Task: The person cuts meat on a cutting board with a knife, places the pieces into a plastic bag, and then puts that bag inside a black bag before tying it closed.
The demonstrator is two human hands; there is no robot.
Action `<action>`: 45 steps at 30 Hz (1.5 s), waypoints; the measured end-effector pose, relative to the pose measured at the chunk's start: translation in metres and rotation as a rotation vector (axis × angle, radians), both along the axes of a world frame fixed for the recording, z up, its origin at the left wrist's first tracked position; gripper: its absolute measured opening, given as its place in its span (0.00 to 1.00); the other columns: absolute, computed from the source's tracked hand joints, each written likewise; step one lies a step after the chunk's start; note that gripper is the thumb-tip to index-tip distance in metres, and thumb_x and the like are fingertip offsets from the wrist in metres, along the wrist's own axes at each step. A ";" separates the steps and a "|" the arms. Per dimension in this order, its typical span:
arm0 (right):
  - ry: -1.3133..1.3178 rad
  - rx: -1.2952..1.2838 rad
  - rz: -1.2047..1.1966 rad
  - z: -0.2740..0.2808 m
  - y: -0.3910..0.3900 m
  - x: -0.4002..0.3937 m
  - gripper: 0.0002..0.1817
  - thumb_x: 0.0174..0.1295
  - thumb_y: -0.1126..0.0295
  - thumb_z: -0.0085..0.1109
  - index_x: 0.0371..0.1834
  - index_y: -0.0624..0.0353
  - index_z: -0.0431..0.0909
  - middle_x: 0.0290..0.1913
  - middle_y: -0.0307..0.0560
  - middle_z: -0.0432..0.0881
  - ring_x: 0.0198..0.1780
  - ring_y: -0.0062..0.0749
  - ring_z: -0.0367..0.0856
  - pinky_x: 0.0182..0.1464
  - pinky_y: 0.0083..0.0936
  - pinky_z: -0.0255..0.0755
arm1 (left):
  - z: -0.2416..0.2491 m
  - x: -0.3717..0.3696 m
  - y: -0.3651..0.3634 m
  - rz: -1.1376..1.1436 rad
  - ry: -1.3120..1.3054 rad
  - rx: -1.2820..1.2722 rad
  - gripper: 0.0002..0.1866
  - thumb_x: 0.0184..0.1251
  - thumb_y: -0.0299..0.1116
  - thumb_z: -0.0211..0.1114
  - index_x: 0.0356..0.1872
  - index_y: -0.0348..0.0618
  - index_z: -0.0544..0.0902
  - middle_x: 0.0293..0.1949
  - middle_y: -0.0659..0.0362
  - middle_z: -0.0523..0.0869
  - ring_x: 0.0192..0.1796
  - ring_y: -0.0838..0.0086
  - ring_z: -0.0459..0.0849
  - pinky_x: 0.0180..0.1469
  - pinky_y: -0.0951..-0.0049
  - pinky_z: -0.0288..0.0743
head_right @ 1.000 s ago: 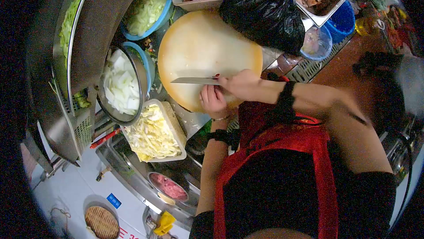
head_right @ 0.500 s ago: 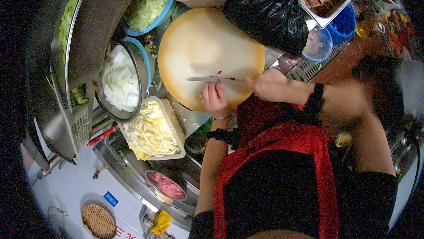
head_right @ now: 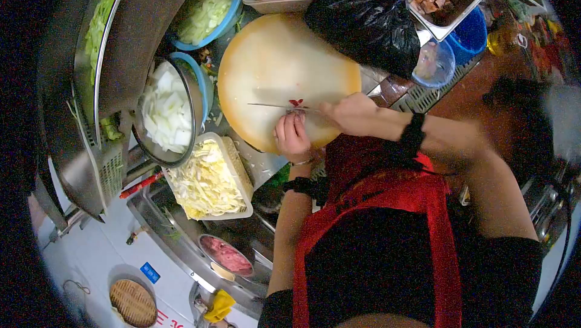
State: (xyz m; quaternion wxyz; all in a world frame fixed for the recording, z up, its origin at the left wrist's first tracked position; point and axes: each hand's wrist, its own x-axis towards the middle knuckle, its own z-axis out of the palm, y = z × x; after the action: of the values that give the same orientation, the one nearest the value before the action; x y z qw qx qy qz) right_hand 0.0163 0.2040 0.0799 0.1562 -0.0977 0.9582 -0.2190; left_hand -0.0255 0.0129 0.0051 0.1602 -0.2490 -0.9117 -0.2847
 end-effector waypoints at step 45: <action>0.042 -0.023 0.043 0.007 0.009 0.019 0.12 0.54 0.68 0.52 0.41 0.57 0.68 0.13 0.47 0.74 0.14 0.43 0.76 0.16 0.39 0.68 | 0.000 -0.002 0.001 -0.028 0.127 0.017 0.08 0.54 0.27 0.66 0.34 0.38 0.79 0.36 0.54 0.80 0.39 0.61 0.79 0.41 0.65 0.72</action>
State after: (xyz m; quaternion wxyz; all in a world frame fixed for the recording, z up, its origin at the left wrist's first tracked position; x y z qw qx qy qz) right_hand 0.0355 0.2133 0.0874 0.1394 -0.1246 0.9564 -0.2243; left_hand -0.0273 0.0135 0.0049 0.2159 -0.2782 -0.8936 -0.2782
